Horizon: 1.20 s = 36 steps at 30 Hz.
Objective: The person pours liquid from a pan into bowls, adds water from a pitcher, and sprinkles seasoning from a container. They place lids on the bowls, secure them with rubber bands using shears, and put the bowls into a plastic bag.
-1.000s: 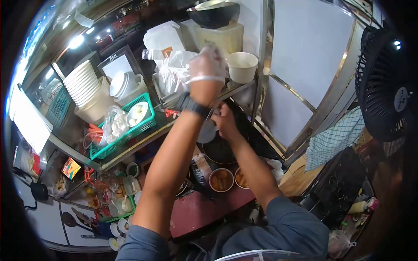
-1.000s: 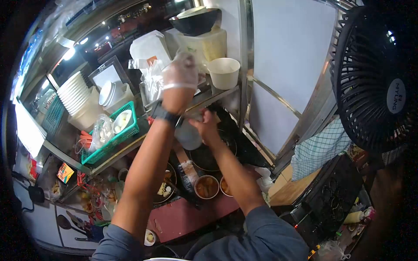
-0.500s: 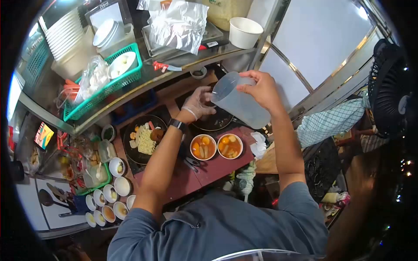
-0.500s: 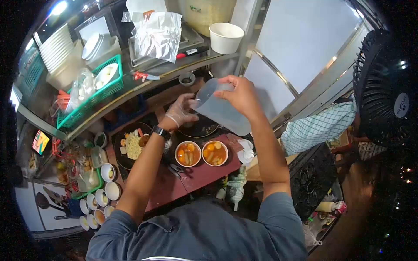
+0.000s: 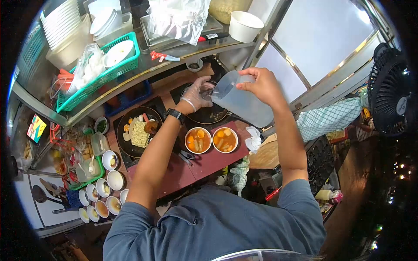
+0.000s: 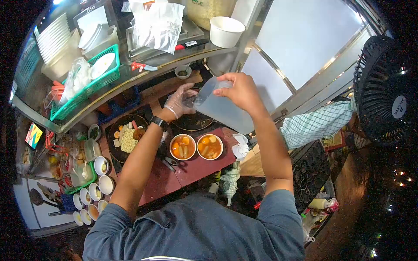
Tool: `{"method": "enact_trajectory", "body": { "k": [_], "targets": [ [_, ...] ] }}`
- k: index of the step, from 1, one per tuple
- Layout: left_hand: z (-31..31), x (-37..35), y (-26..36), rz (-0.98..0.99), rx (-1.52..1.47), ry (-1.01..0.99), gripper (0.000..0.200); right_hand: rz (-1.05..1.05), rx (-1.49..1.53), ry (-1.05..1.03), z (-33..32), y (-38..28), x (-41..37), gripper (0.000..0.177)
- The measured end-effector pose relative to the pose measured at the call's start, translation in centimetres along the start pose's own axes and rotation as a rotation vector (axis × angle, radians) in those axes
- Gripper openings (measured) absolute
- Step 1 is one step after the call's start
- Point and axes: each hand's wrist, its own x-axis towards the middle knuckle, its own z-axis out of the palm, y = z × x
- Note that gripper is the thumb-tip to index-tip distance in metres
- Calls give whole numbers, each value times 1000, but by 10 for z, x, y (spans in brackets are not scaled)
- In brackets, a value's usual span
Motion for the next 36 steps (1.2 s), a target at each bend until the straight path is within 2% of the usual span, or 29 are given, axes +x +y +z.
{"method": "enact_trajectory", "body": {
  "k": [3,7,10,13,28,32,36],
  "targets": [
    [0,1,-8,69,-36,9,104,3,23,-5,2,0,1,53],
    [-3,-3,-5,25,-42,11,104,5,53,8,4,1,2,54],
    [-6,-2,-13,73,16,21,104,6,82,9,5,4,4,54],
    [-7,0,-17,80,-53,19,104,42,70,-2,4,2,5,54],
    [-10,5,-24,47,-92,33,107,61,53,8,3,3,5,53],
    [-11,4,-19,-17,-105,45,105,57,61,5,4,15,7,53],
    [-13,8,-24,26,37,76,101,88,252,-14,0,30,7,53]
  ]
}}
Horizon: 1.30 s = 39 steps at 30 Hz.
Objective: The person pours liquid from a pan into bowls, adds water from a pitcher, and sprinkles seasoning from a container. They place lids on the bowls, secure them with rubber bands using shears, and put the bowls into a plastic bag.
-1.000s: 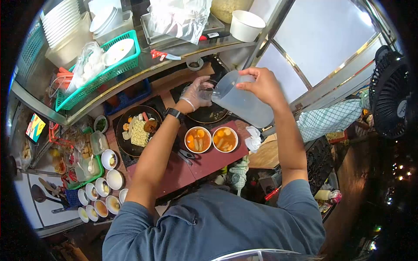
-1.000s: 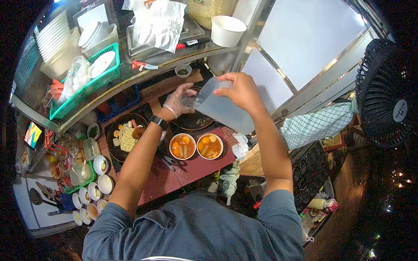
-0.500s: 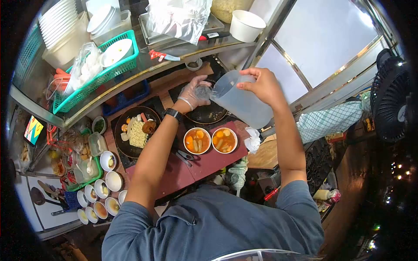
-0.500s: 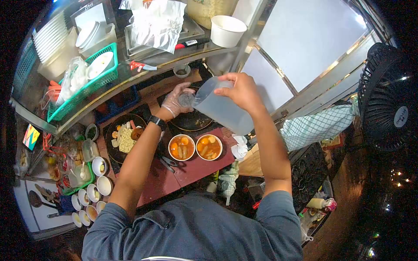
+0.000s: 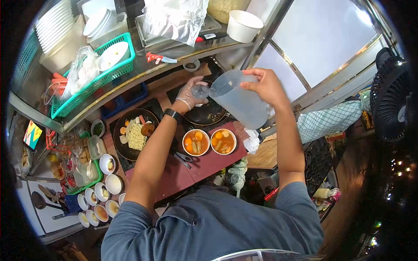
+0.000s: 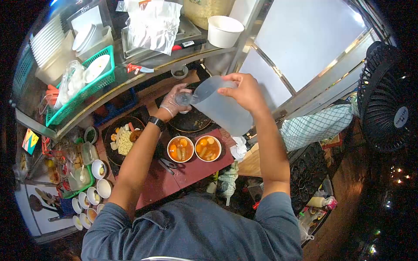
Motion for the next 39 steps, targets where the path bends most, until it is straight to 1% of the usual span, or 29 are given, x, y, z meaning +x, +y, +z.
{"method": "enact_trajectory", "body": {
  "k": [1,2,4,6,7,9,10,12,13,14,15,18,20,21,23,24,25,28,29,31,32,34,35,36,38,39],
  "targets": [
    [0,1,-3,1,0,-2,101,6,96,-10,-2,2,-1,51],
    [0,3,-8,-23,-54,-11,100,7,97,-7,-3,-2,-4,51],
    [-1,6,-17,-46,-108,-23,98,27,254,-24,-10,-14,-14,48],
    [-4,10,-25,-100,-61,-26,90,-11,253,9,-15,-18,-22,47],
    [-5,13,-28,-100,-60,-30,90,-49,252,37,-17,-21,-27,45],
    [-9,24,-38,-185,145,-64,70,-44,275,47,-23,-29,-37,45],
    [-13,28,-43,-186,146,-69,70,-41,295,54,-26,-33,-42,45],
    [-20,34,-39,142,784,-28,58,-53,300,58,-31,-40,-52,45],
    [-24,37,-37,311,888,14,47,-68,302,58,-34,-42,-57,46],
    [-27,42,-42,310,885,7,47,-61,302,61,-36,-43,-61,46],
    [-30,49,-49,302,1083,-19,42,-56,307,71,-38,-44,-64,46],
    [-43,88,-121,257,1210,66,34,-65,311,76,-43,-43,-74,47],
    [-47,92,-108,41,1279,-62,32,-82,312,67,-44,-46,-80,47],
    [-44,88,-85,38,1280,-63,32,-62,331,67,-44,-49,-84,47],
    [-34,77,-39,-90,1502,-313,29,-40,349,63,-44,-51,-89,47],
    [-32,75,-36,-114,1553,-371,29,-34,356,57,-45,-50,-90,47],
    [-29,76,-43,-92,1584,-386,29,-27,363,50,-45,-49,-92,47],
    [-23,80,-94,43,1605,-335,29,-55,397,36,-45,-46,-93,45],
    [-20,78,-99,81,1589,-320,29,-60,396,28,-44,-45,-92,45],
    [-14,63,-80,154,1491,-356,29,-33,512,32,-38,-40,-87,42],
    [-15,56,-74,234,1390,-397,28,-47,511,15,-34,-38,-82,42],
    [-17,43,-78,389,1390,-157,27,-30,631,68,-22,-34,-68,40],
    [-24,45,-84,364,1422,-67,33,-35,695,87,-12,-30,-59,41],
    [-34,38,-64,348,1441,-43,33,-56,700,62,-3,-23,-45,41],
    [-48,7,-27,161,1495,303,38,-109,829,16,20,-4,-12,46],
    [-53,-8,-16,117,1456,613,52,-73,855,29,38,5,9,47]
  ]
}}
